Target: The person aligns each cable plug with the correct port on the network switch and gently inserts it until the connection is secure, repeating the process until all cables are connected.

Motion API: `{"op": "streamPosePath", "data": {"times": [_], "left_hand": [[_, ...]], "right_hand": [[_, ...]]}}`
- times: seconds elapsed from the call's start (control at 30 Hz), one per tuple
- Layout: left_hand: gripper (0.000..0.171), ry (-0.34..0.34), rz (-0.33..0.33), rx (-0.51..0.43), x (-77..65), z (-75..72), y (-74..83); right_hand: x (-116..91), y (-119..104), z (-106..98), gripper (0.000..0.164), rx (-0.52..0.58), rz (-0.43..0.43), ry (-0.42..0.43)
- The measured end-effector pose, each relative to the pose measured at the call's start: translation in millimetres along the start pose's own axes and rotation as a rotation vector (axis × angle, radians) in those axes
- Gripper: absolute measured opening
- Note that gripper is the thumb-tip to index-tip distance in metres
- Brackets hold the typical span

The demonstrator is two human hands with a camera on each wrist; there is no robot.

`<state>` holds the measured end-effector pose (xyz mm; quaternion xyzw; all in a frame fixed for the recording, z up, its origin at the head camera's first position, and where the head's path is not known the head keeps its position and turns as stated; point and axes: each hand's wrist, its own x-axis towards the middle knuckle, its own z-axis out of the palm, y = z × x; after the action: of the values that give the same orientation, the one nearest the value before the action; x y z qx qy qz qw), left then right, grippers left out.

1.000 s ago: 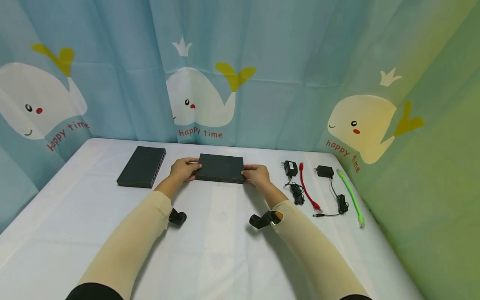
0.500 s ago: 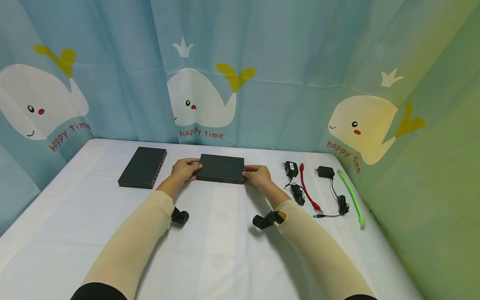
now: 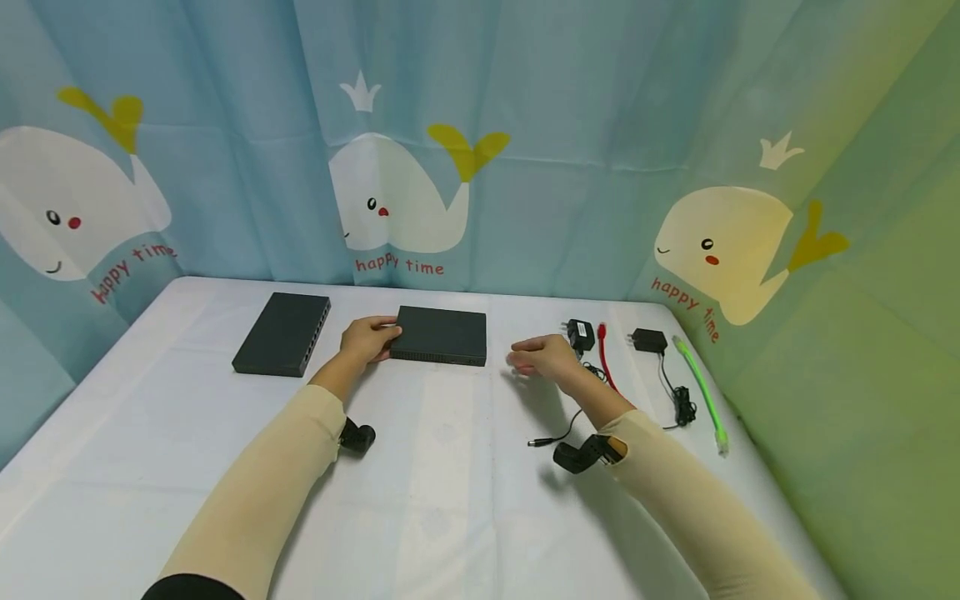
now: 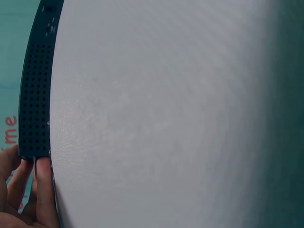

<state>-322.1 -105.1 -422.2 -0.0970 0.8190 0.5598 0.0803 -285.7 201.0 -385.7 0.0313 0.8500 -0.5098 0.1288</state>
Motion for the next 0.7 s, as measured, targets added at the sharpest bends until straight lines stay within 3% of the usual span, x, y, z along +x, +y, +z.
{"op": "streamPosePath", "data": {"times": [0.2, 0.43, 0.7], "left_hand": [[0.042, -0.008, -0.003, -0.011, -1.1, -0.7, -0.7], [0.042, -0.01, 0.0, -0.002, -0.7, -1.0, -1.1], [0.042, -0.005, -0.011, -0.007, 1.7, -0.6, -2.0]], "right_hand": [[-17, 7, -16, 0.04, -0.106, 0.016, -0.029], [-38, 16, -26, 0.037, -0.205, -0.049, -0.107], [-60, 17, -32, 0.029, -0.402, -0.096, -0.197]]}}
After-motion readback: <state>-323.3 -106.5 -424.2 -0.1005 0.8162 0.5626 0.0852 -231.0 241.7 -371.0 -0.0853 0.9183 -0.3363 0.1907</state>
